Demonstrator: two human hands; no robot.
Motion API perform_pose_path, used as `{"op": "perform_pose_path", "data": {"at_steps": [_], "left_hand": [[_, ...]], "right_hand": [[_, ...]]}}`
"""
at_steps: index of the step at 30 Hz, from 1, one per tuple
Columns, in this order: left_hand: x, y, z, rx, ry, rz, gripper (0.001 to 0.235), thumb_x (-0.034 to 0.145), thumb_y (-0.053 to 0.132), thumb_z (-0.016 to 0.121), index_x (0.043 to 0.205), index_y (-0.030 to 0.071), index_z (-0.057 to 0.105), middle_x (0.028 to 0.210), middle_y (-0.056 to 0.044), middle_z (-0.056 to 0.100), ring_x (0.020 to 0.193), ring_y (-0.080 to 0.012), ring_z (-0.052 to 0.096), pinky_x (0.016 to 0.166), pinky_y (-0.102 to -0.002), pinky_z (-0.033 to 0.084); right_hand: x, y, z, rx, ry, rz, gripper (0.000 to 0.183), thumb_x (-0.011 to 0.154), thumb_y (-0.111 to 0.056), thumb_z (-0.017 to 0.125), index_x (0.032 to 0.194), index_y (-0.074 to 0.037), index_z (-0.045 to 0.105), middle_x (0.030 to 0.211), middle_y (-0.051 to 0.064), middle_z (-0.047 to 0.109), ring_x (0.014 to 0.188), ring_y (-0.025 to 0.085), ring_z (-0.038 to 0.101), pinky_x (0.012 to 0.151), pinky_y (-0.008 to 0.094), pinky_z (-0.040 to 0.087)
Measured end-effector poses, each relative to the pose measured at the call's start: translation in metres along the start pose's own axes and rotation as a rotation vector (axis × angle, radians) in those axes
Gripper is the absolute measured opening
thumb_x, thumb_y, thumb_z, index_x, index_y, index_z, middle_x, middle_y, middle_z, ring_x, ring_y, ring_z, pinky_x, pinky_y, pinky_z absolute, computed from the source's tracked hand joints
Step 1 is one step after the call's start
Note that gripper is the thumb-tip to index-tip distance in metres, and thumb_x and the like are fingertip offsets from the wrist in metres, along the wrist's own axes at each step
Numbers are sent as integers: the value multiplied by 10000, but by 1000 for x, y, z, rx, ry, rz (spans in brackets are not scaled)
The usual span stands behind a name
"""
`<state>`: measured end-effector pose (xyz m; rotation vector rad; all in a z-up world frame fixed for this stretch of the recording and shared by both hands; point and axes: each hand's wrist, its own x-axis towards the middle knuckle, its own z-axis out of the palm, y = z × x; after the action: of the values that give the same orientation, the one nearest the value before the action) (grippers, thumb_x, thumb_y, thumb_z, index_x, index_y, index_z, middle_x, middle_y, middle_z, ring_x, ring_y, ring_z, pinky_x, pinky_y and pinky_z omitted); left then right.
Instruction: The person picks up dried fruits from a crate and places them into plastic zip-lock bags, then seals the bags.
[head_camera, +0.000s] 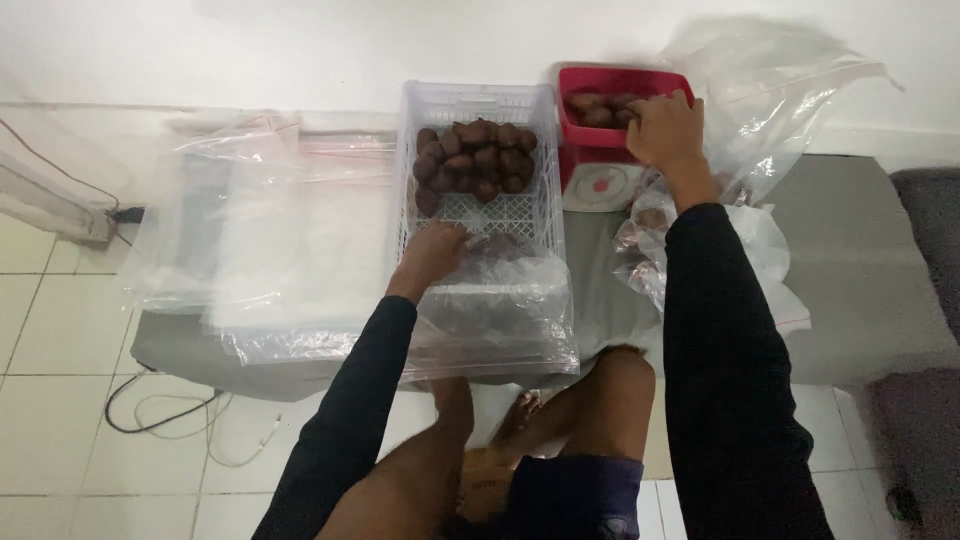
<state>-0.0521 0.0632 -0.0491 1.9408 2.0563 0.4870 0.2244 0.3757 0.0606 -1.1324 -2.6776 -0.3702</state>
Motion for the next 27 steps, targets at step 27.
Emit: {"op": "perform_pose_path", "data": {"at_steps": [27], "left_hand": [[-36, -46, -80, -501, 849, -158, 131, 1050, 225, 610, 1001, 144, 700, 955, -85, 757, 855, -304, 749, 731, -429, 605]], "right_hand": [[-85, -183, 14, 499, -74, -71, 238, 1044, -274, 551, 1126, -175, 751, 867, 67, 761, 786, 252, 731, 756, 370, 489]]}}
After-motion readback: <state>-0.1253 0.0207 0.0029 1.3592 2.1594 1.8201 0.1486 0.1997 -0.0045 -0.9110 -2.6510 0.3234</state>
